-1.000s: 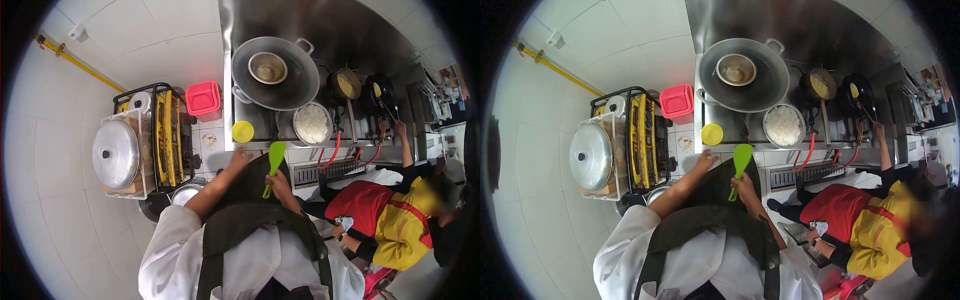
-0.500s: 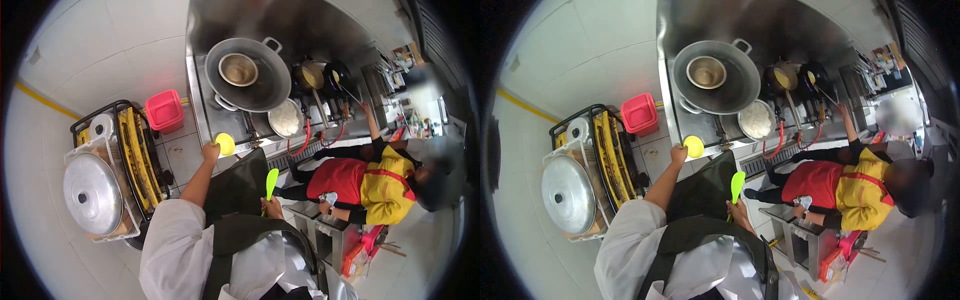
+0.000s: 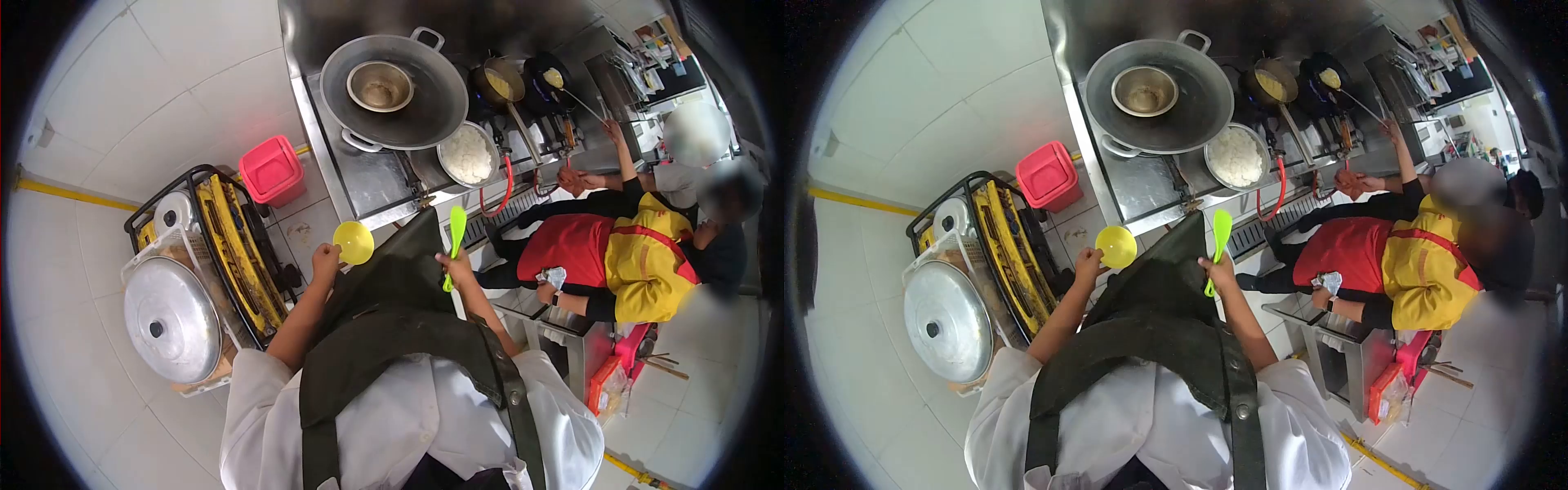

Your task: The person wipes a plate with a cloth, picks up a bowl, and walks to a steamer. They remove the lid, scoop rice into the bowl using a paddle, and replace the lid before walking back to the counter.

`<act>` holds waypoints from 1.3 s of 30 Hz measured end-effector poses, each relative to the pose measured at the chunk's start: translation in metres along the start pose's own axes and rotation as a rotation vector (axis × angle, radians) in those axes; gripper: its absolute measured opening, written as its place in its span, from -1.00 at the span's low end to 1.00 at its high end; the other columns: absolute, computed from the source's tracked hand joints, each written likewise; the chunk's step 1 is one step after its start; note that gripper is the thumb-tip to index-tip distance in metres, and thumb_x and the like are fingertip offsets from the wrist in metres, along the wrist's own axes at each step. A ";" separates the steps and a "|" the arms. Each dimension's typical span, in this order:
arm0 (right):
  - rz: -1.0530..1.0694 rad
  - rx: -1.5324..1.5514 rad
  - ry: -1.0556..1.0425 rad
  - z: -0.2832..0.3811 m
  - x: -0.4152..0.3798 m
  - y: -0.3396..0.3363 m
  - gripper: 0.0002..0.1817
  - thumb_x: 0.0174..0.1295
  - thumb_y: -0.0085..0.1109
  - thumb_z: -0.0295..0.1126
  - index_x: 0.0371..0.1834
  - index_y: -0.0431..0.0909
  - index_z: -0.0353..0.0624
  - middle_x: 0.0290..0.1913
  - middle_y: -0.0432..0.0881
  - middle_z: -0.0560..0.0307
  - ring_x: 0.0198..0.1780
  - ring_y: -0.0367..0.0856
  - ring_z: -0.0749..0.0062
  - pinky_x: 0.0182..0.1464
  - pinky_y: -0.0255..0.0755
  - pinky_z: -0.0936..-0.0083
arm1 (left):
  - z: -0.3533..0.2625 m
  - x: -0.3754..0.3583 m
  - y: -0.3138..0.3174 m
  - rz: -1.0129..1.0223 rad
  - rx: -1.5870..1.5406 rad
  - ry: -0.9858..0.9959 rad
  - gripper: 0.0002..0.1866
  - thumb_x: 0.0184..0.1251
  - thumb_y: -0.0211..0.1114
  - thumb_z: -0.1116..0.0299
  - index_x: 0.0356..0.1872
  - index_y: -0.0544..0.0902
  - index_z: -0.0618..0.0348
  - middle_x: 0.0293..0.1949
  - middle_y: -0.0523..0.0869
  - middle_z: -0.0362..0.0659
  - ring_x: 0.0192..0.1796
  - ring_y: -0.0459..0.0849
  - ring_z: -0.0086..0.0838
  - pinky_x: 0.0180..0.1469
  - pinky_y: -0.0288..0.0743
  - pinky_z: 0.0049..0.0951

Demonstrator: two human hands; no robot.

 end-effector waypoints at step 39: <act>0.092 0.479 0.011 0.012 0.038 -0.043 -0.79 -0.10 0.10 -0.61 -0.46 0.30 -0.09 -0.68 0.32 0.22 -0.75 0.30 0.44 -0.70 0.21 0.50 | -0.081 -0.081 0.005 -0.025 -0.144 0.258 -0.95 0.14 0.03 0.39 -0.46 0.39 0.09 -0.40 0.50 -0.26 -0.33 0.48 -0.60 -0.32 0.40 -0.53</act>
Point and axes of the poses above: each hand's wrist, its own x-axis towards the middle knuckle, its own y-axis out of the palm, z = x × y, the point moved 2 cm from there along x, towards the middle knuckle
